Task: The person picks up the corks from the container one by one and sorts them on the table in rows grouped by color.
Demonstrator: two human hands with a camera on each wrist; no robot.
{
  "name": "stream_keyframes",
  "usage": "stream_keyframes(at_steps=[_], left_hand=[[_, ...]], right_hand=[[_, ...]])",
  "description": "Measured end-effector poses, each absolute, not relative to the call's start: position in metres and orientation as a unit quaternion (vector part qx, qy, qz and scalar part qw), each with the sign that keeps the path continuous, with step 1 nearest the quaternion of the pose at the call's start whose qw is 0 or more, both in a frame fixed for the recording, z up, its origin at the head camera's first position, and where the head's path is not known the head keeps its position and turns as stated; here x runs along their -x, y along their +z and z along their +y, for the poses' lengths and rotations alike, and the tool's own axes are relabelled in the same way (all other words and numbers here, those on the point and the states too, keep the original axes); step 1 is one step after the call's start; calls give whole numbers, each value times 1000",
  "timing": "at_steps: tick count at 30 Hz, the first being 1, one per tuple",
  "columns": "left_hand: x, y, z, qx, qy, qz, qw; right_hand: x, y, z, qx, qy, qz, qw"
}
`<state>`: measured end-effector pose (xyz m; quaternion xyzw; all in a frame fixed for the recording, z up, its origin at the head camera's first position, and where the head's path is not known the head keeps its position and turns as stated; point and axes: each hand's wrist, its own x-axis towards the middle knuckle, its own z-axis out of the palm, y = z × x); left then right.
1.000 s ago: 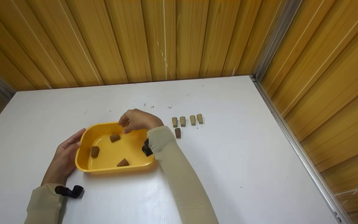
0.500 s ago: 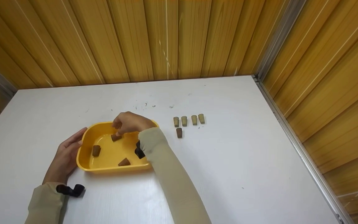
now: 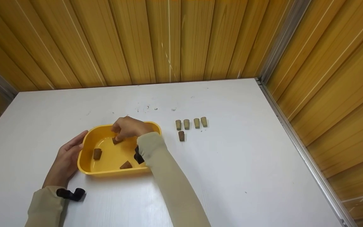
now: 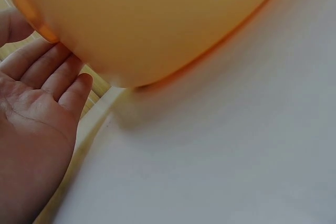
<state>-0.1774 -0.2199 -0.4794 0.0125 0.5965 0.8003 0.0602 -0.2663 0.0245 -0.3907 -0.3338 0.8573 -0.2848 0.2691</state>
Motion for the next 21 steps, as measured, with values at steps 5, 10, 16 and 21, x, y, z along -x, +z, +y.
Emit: stream_keyframes(at_steps=[5, 10, 16, 21], left_hand=[[178, -479, -219, -15, 806, 590, 53], [178, -477, -220, -16, 804, 591, 54], [177, -476, -221, -10, 806, 588, 58], [177, -476, -220, -4, 808, 586, 56]], right_hand=[[266, -392, 18, 326, -276, 859, 282], [266, -395, 13, 334, -257, 863, 278], [264, -400, 9, 350, -213, 873, 264], [260, -399, 9, 350, -198, 880, 254]])
